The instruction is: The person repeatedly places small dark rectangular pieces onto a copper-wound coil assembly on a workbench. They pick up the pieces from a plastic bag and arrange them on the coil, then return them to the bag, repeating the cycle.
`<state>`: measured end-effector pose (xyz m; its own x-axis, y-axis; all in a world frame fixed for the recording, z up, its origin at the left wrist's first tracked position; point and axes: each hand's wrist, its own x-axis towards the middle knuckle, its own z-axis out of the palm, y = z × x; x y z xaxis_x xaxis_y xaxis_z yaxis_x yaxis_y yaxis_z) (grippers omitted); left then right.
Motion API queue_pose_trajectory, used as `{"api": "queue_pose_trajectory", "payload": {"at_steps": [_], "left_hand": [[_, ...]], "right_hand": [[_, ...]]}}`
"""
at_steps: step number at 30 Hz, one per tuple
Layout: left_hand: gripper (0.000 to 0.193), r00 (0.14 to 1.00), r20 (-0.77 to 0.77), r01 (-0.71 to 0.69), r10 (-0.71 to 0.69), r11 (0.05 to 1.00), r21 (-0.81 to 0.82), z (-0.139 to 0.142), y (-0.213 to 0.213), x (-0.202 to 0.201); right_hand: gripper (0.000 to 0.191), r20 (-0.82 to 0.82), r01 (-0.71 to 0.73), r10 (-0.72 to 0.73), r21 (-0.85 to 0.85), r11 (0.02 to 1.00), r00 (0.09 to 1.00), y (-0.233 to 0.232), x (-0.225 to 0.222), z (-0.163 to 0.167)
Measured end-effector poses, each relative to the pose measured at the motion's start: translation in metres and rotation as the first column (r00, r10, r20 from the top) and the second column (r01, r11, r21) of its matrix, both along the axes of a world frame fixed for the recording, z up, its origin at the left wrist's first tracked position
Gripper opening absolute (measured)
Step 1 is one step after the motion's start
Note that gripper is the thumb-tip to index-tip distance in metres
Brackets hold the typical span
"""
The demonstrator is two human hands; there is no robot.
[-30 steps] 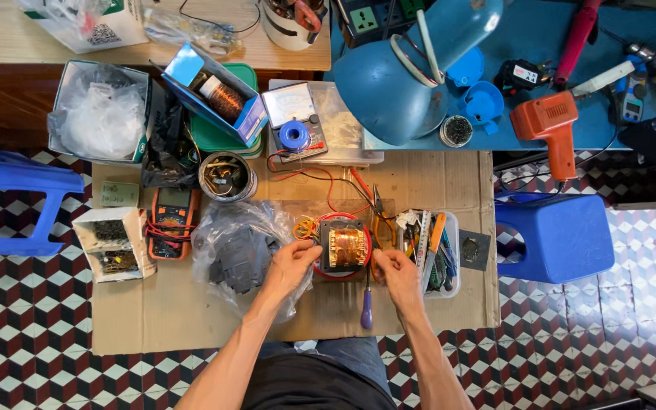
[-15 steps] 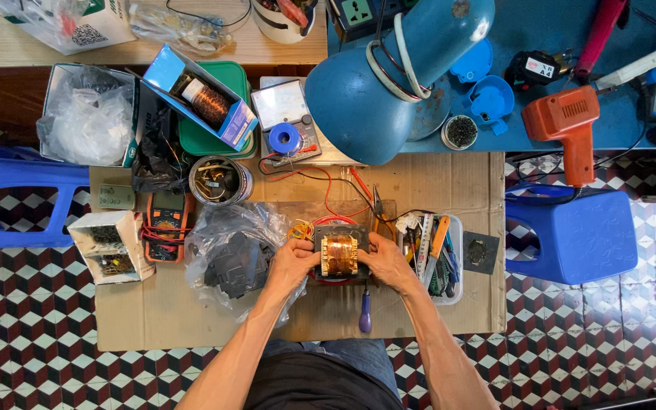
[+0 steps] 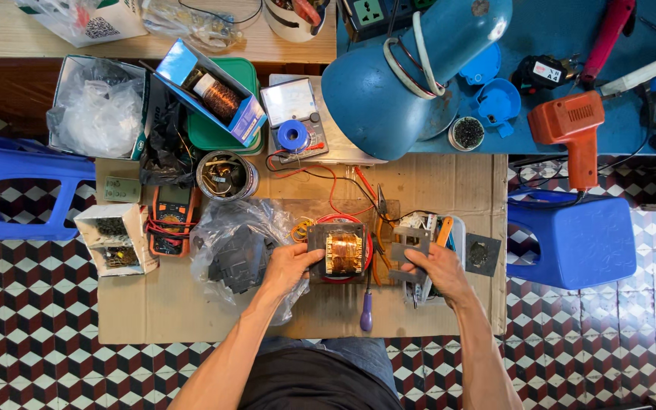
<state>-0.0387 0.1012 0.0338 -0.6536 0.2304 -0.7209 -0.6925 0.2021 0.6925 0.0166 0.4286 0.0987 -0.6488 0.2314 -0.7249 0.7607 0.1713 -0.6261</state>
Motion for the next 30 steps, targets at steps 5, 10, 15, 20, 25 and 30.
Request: {"api": "queue_pose_trajectory", "payload": {"at_steps": [5,10,15,20,25,30], "left_hand": [[0.023,0.988,0.038,-0.156,0.152,0.980,0.125,0.005,-0.005,-0.001],[0.026,0.993,0.003,-0.119,0.120,0.979,0.164,0.016,-0.031,-0.011],[0.031,0.978,0.006,-0.211,0.211,0.975,0.064,0.034,-0.061,-0.002],[0.038,0.962,-0.016,-0.272,0.273,0.952,-0.140,0.025,-0.117,0.023],[0.043,0.946,-0.073,-0.318,0.316,0.948,-0.030,-0.006,-0.130,0.020],[0.036,0.805,-0.593,-0.359,0.008,0.803,-0.475,0.034,-0.124,0.017]], "right_hand": [[0.037,0.050,0.040,-0.037,-0.056,0.998,0.998,0.000,0.060,-0.012],[0.037,0.000,0.135,-0.135,-0.102,0.986,0.991,-0.033,0.090,-0.017],[0.033,-0.117,0.244,-0.250,-0.064,0.968,0.961,-0.050,0.061,-0.005],[0.031,0.033,-0.010,0.017,-0.200,0.980,0.999,-0.075,0.057,0.033],[0.032,-0.140,-0.317,0.286,-0.327,0.890,0.948,-0.177,0.030,0.028],[0.032,-0.168,-0.452,0.422,-0.221,0.864,0.891,-0.245,-0.017,0.024]]}}
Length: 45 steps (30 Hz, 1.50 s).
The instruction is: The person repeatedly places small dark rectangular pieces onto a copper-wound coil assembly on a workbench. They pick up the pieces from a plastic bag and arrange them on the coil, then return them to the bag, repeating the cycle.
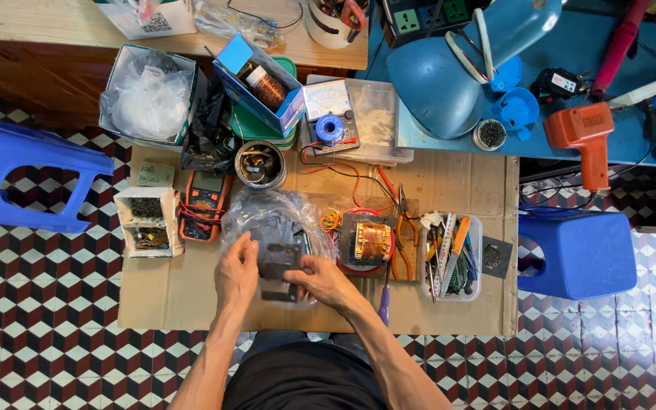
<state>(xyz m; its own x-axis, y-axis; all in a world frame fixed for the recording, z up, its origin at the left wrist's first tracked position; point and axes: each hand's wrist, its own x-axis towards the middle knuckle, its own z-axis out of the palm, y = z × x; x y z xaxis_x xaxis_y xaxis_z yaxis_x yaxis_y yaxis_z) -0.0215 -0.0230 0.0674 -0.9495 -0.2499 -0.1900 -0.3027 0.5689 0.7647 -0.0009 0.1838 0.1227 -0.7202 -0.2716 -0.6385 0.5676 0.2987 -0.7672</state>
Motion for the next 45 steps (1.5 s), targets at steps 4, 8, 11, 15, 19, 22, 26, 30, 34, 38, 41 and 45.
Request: {"api": "queue_pose_trajectory", "payload": {"at_steps": [4,8,11,15,19,22,26,30,34,38,41,45], "left_hand": [[0.031,0.993,-0.104,-0.039,0.049,0.995,0.089,0.051,0.036,0.007],[0.033,0.969,0.052,0.206,-0.242,0.903,0.377,0.051,0.104,-0.010],[0.044,0.927,0.283,0.112,-0.245,0.903,0.415,0.029,0.134,-0.020],[0.035,0.907,0.372,0.036,-0.197,0.917,0.397,-0.005,0.145,-0.017],[0.030,0.885,0.424,-0.106,-0.192,0.804,0.585,-0.031,0.133,-0.019],[0.026,0.881,0.410,-0.152,-0.237,0.678,0.719,-0.038,0.111,-0.021],[0.026,0.886,0.414,-0.222,-0.210,0.592,0.775,-0.026,0.066,-0.014],[0.026,0.834,0.546,-0.393,-0.081,0.607,0.690,-0.010,0.014,0.012],[0.027,0.829,0.543,-0.513,0.134,0.569,0.643,-0.020,-0.015,0.025],[0.031,0.846,0.482,-0.508,0.228,0.621,0.597,-0.044,-0.023,0.009],[0.032,0.899,0.392,-0.358,0.197,0.845,0.396,-0.045,-0.021,-0.006],[0.031,0.994,0.071,-0.089,0.087,0.996,0.022,-0.015,-0.014,0.005]], "right_hand": [[0.032,-0.001,-0.017,0.018,0.270,0.963,1.000,0.028,0.010,0.003],[0.037,0.157,0.361,-0.407,0.254,0.897,0.900,0.113,0.047,-0.001],[0.036,-0.132,0.664,-0.663,0.322,0.674,0.737,0.158,0.036,-0.020],[0.047,-0.245,0.549,-0.496,0.478,0.686,0.833,0.171,-0.013,-0.054],[0.047,-0.193,0.484,-0.451,0.491,0.724,0.871,0.167,-0.039,-0.075],[0.036,-0.233,0.570,-0.521,0.356,0.740,0.821,0.175,-0.035,-0.085],[0.020,-0.226,0.742,-0.707,0.192,0.643,0.670,0.199,-0.015,-0.087],[0.025,-0.088,0.660,-0.656,0.177,0.730,0.749,0.203,0.035,-0.050],[0.035,0.171,0.445,-0.507,0.301,0.843,0.845,0.159,0.069,-0.019],[0.036,0.141,0.232,-0.220,-0.076,0.970,0.965,0.068,0.056,-0.028],[0.036,0.079,0.265,-0.254,-0.210,0.941,0.964,0.007,0.012,-0.042],[0.035,-0.263,0.156,-0.134,0.064,0.986,0.955,-0.026,-0.022,-0.040]]}}
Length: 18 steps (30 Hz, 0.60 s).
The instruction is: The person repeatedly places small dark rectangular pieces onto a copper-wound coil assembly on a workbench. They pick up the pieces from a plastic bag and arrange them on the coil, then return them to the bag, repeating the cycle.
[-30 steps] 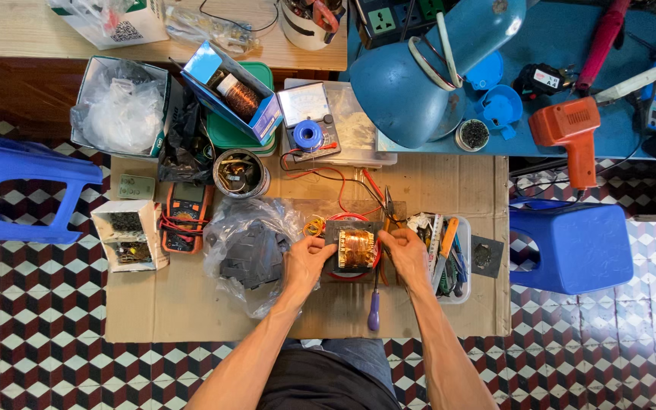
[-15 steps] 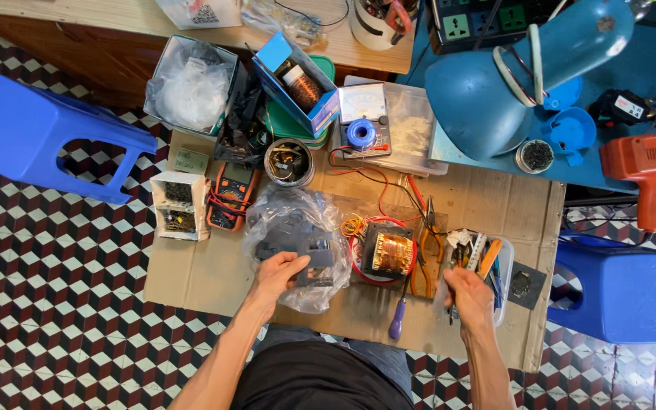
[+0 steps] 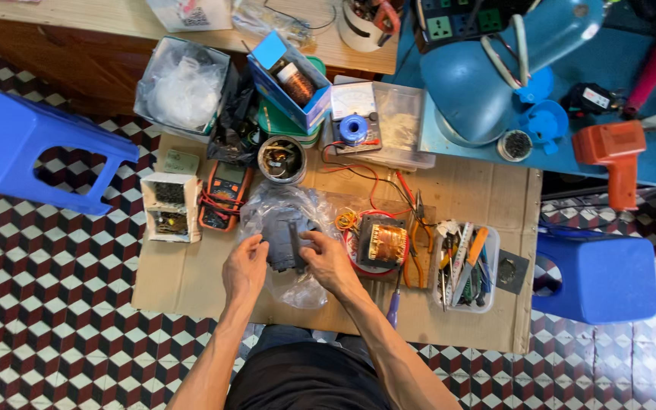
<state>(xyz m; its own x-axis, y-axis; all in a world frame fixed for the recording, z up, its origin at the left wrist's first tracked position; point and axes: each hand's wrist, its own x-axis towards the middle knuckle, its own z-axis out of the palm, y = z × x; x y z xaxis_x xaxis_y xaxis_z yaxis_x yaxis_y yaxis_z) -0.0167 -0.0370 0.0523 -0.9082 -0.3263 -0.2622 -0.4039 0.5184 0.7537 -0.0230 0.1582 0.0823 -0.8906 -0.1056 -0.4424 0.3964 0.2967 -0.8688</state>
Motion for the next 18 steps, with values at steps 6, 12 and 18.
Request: {"api": "queue_pose_trajectory", "payload": {"at_steps": [6,12,18], "left_hand": [[0.030,0.988,-0.029,0.157,-0.154,0.962,0.224,0.020,0.059,0.012],[0.046,0.933,0.117,0.209,-0.340,0.776,0.595,-0.014,0.130,-0.023],[0.045,0.882,0.214,0.214,-0.420,0.762,0.611,-0.026,0.150,-0.034]], "right_hand": [[0.030,0.149,-0.199,0.172,0.188,0.962,0.974,0.059,0.049,0.026],[0.032,0.292,0.415,-0.459,0.202,0.887,0.839,0.178,0.080,0.026],[0.036,0.284,0.292,-0.296,0.057,0.955,0.912,0.202,0.018,-0.024]]}}
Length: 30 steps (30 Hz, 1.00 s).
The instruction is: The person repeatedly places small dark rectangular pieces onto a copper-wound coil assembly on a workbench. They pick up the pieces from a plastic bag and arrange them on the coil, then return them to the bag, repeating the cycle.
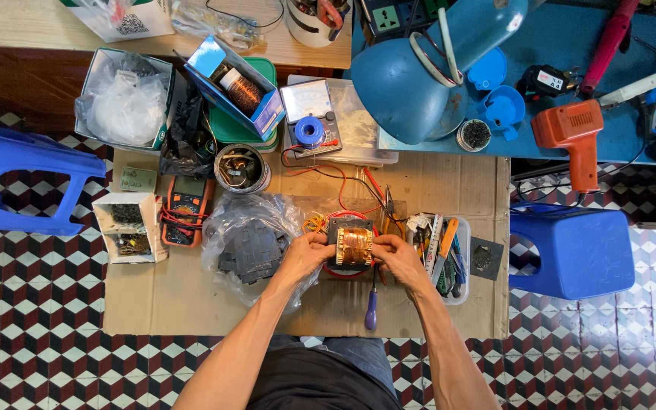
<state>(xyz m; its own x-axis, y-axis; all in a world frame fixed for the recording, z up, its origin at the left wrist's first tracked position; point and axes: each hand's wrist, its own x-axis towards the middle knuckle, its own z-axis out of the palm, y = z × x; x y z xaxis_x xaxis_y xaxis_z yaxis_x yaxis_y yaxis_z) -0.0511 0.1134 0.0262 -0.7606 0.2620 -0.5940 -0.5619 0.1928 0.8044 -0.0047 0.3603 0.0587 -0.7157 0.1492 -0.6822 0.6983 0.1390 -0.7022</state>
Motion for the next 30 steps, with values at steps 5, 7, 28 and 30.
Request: {"api": "queue_pose_trajectory", "payload": {"at_steps": [5,7,28,30], "left_hand": [[0.036,0.997,0.079,-0.003,0.014,0.990,-0.139,-0.006,0.007,-0.005],[0.035,0.995,0.077,-0.065,0.071,0.995,-0.076,-0.007,0.010,-0.004],[0.028,0.999,0.036,0.034,-0.034,0.999,0.002,0.004,-0.005,0.002],[0.021,0.996,0.062,-0.057,0.057,0.998,0.003,0.006,-0.001,0.005]], "right_hand": [[0.039,0.045,-0.254,0.250,0.199,0.947,0.967,-0.013,-0.023,-0.017],[0.042,0.004,-0.238,0.239,0.129,0.963,0.971,-0.013,-0.021,-0.016],[0.032,0.039,0.171,-0.169,-0.050,0.984,0.985,0.061,0.044,0.036],[0.032,0.015,0.186,-0.186,-0.071,0.980,0.982,0.054,0.063,0.042]]}}
